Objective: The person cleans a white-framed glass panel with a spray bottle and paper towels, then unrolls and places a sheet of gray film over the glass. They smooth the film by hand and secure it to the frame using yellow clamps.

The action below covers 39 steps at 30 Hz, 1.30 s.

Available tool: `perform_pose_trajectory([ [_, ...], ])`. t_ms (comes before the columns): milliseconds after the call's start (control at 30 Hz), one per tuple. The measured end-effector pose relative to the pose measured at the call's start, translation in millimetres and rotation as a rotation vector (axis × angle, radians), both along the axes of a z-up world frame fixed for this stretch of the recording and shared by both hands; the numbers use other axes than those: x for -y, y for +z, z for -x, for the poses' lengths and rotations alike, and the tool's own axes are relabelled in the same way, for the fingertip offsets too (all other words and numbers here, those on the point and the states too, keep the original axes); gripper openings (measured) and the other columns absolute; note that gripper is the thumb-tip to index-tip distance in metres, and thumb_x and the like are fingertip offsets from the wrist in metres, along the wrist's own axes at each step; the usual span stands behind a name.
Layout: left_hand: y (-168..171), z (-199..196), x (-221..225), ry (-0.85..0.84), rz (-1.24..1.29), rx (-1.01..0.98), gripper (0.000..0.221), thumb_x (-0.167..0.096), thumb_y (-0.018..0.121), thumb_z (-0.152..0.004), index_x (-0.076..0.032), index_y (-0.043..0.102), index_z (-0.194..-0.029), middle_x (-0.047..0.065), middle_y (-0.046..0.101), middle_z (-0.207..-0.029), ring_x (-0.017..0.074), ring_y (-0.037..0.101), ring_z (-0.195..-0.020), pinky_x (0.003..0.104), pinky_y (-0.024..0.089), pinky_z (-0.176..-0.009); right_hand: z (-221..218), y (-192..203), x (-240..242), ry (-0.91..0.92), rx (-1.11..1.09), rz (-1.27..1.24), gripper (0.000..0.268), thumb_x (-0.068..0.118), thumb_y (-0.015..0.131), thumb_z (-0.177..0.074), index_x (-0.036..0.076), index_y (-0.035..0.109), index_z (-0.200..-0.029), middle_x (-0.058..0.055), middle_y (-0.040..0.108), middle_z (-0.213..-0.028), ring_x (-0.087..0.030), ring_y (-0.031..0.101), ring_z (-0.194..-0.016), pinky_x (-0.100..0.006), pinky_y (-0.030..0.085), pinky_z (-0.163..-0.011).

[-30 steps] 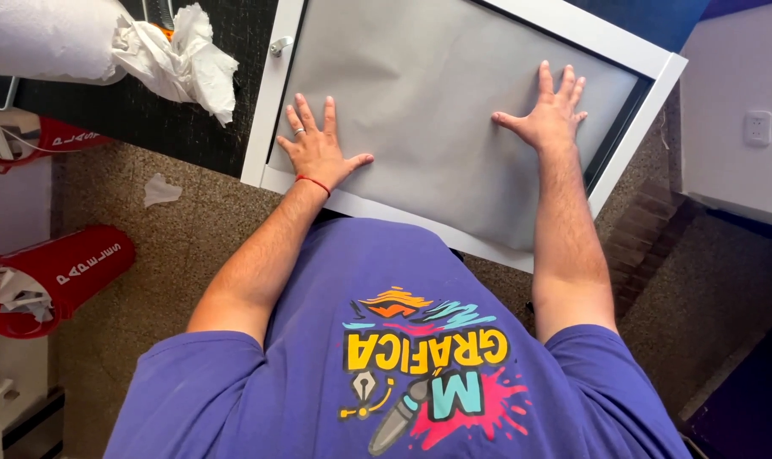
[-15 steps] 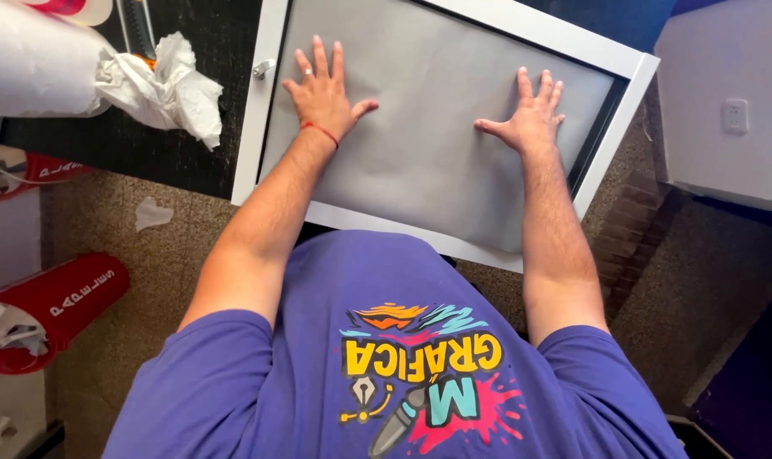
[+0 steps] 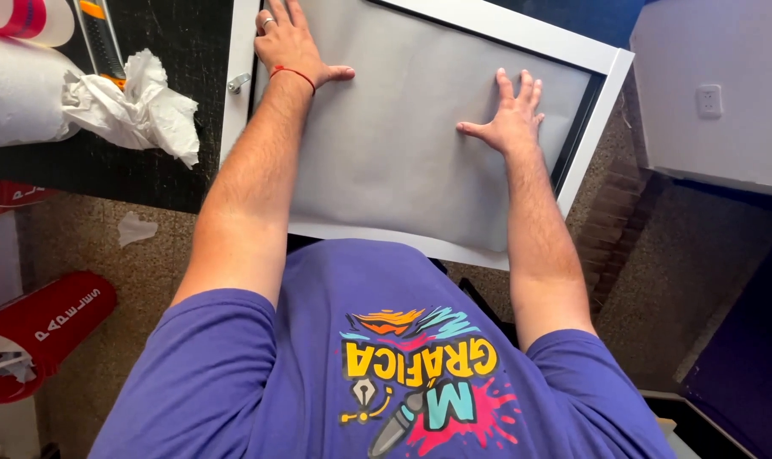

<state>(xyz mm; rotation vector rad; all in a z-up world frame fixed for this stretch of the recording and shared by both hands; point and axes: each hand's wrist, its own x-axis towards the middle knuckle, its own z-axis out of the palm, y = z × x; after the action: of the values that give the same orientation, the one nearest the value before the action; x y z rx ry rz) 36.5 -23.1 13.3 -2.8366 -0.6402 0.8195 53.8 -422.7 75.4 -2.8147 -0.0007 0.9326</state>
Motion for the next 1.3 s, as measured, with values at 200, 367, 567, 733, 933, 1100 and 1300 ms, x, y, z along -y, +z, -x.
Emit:
perform_pose_trajectory([
  [200, 2.6, 0.8, -5.6, -0.009, 0.033, -0.025, 0.181, -0.129, 0.066, -0.056, -0.014, 0.006, -0.182, 0.009, 0.022, -0.185, 0.0367, 0.046, -0.138, 0.038, 0.054, -0.082, 2.0, 17.2, -4.4, -0.028, -0.011, 0.006, 0.132, 0.069, 0.099, -0.079, 0.033, 0.025, -0.183, -0.004, -0.001, -0.187, -0.031, -0.007, -0.173, -0.084, 0.024, -0.13],
  [367, -7.9, -2.8, -7.1, -0.042, 0.038, 0.008, 0.185, -0.129, 0.07, -0.049, -0.01, 0.017, -0.18, 0.016, 0.029, -0.182, 0.0351, 0.049, -0.138, 0.039, 0.056, -0.088, 2.9, 11.2, 1.1, -0.075, 0.006, 0.022, 0.133, 0.069, 0.1, -0.077, 0.034, 0.027, -0.182, -0.005, 0.002, -0.188, -0.028, -0.005, -0.173, -0.086, 0.028, -0.126],
  [567, -1.0, 0.4, -8.4, -0.055, 0.052, 0.027, 0.189, -0.127, 0.072, -0.053, -0.003, 0.012, -0.182, 0.02, 0.014, -0.186, 0.037, 0.05, -0.138, 0.042, 0.055, -0.097, -3.0, -4.5, 27.5, -0.153, 0.018, 0.033, 0.152, 0.075, 0.104, -0.075, 0.027, 0.011, -0.185, -0.007, -0.006, -0.19, -0.027, -0.007, -0.176, -0.08, 0.024, -0.131],
  [733, -4.2, 1.8, -11.3, -0.059, 0.046, 0.012, 0.187, -0.125, 0.072, -0.058, -0.002, 0.01, -0.185, 0.023, 0.003, -0.185, 0.044, 0.045, -0.154, 0.049, 0.055, -0.111, -8.7, -20.2, 44.9, -0.093, 0.039, 0.076, 0.156, 0.085, 0.101, -0.076, 0.026, 0.007, -0.186, -0.007, -0.008, -0.191, -0.027, -0.003, -0.178, -0.076, 0.018, -0.136],
  [933, 4.8, 1.9, -10.4, -0.039, 0.046, -0.035, 0.183, -0.125, 0.069, -0.065, -0.004, 0.005, -0.186, 0.02, -0.003, -0.186, 0.044, 0.041, -0.157, 0.05, 0.054, -0.113, -4.5, -27.3, 47.0, -0.102, 0.052, 0.036, 0.154, 0.082, 0.102, -0.081, 0.024, 0.007, -0.187, -0.006, -0.012, -0.191, -0.025, -0.008, -0.177, -0.08, 0.013, -0.136],
  [1100, 6.7, 0.7, -9.1, -0.034, 0.037, -0.048, 0.183, -0.126, 0.068, -0.065, -0.003, 0.005, -0.186, 0.019, -0.004, -0.186, 0.0433, 0.038, -0.16, 0.052, 0.052, -0.116, 63.5, -108.7, 66.7, 0.129, 0.501, 0.187, 0.105, 0.085, 0.079, -0.093, 0.017, 0.049, -0.168, -0.015, 0.039, -0.177, -0.04, 0.032, -0.163, -0.069, 0.036, -0.125],
  [1300, 13.1, -2.0, -5.1, -0.029, 0.038, -0.053, 0.182, -0.12, 0.074, -0.065, -0.001, 0.005, -0.185, 0.021, -0.004, -0.185, 0.045, 0.032, -0.167, 0.056, 0.046, -0.125, 200.9, -60.4, 55.9, 0.223, 0.72, 0.014, 0.065, 0.062, 0.078, -0.106, 0.013, 0.073, -0.148, -0.016, 0.065, -0.155, -0.035, 0.059, -0.146, -0.061, 0.044, -0.117],
])
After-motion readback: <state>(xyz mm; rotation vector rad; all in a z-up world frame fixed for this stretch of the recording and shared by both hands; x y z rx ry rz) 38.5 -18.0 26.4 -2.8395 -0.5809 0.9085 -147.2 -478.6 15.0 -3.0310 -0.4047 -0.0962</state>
